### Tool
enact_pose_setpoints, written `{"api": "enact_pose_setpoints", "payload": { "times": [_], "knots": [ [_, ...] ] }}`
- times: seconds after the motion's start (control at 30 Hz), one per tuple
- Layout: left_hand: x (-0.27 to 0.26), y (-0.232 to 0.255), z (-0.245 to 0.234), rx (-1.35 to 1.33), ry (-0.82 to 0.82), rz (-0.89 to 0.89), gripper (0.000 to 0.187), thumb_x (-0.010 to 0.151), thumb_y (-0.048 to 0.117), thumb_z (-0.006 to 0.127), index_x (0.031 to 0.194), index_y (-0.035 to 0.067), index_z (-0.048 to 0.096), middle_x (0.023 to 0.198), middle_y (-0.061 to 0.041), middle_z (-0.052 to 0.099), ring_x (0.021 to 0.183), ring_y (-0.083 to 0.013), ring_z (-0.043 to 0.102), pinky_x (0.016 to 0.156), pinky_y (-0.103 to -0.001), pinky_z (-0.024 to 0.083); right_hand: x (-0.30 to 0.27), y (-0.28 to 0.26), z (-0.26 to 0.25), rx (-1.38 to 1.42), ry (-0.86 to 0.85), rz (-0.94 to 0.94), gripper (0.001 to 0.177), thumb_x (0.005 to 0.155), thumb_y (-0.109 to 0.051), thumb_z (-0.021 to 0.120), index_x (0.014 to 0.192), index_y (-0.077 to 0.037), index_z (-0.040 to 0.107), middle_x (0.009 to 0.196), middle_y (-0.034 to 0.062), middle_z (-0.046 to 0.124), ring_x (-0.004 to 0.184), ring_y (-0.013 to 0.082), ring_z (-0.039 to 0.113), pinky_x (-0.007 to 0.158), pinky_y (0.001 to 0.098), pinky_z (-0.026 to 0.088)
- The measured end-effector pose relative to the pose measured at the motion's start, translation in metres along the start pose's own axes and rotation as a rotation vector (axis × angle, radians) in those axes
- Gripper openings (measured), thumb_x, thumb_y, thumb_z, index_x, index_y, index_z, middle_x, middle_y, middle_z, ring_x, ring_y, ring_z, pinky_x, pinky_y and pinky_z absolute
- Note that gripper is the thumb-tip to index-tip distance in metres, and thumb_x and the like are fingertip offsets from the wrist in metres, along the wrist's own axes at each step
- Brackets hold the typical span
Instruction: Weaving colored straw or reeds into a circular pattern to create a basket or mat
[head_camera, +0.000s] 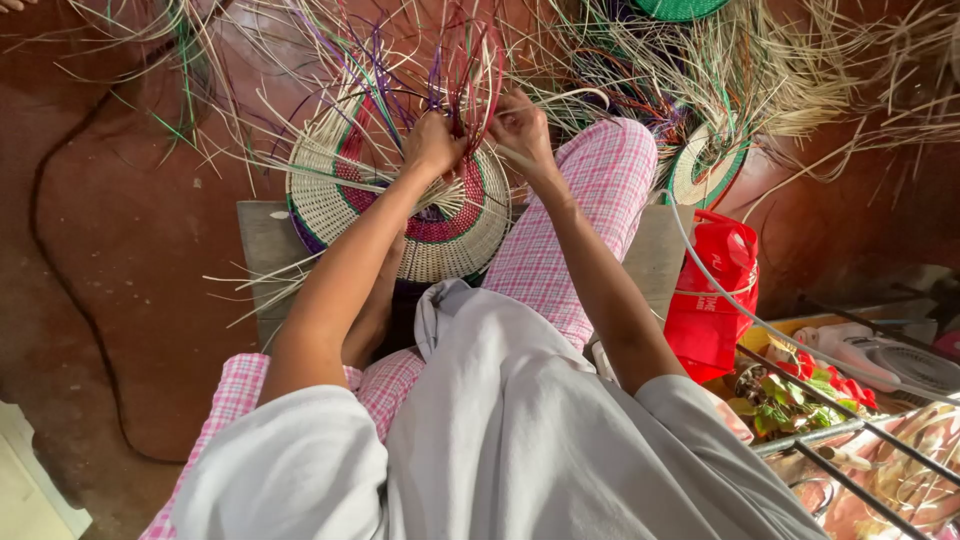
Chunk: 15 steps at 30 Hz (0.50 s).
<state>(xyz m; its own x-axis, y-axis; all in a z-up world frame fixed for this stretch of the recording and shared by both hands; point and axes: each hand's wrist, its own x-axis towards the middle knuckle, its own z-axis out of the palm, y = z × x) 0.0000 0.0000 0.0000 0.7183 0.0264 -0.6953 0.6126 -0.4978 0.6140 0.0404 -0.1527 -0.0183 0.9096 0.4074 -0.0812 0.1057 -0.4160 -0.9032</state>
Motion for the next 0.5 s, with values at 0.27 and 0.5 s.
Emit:
{"api": "enact_pose_setpoints", "payload": {
  "times": [0.27,0.5],
  "knots": [
    [0.052,-0.059,0.036,0.035,0.168,0.291,0.018,0.071,0.021,0.058,0.070,0.005,0.065,0.066,-0.019,0.061,0.074,-0.0404,0.060,0.063,-0.048,0.048,-0.011,0.039,0.022,-0.036,0.111,-0.116,0.016,0.069,-0.018,0.075,0.068,-0.007,0.063,0.065,0.0098,0.055,0.061,0.0254,0.058,0.053,0.0331,0.046],
    [0.057,-0.047,0.041,0.191,0.138,0.176,0.017,0.072,0.027,0.062,0.073,0.011,0.067,0.072,-0.015,0.064,0.080,-0.0354,0.063,0.066,-0.047,0.050,-0.029,-0.021,-0.019,0.052,-0.279,-0.008,0.006,0.081,-0.007,0.064,0.081,-0.001,0.063,0.077,0.0153,0.059,0.072,0.0305,0.059,0.070,0.0381,0.048]
  ]
}}
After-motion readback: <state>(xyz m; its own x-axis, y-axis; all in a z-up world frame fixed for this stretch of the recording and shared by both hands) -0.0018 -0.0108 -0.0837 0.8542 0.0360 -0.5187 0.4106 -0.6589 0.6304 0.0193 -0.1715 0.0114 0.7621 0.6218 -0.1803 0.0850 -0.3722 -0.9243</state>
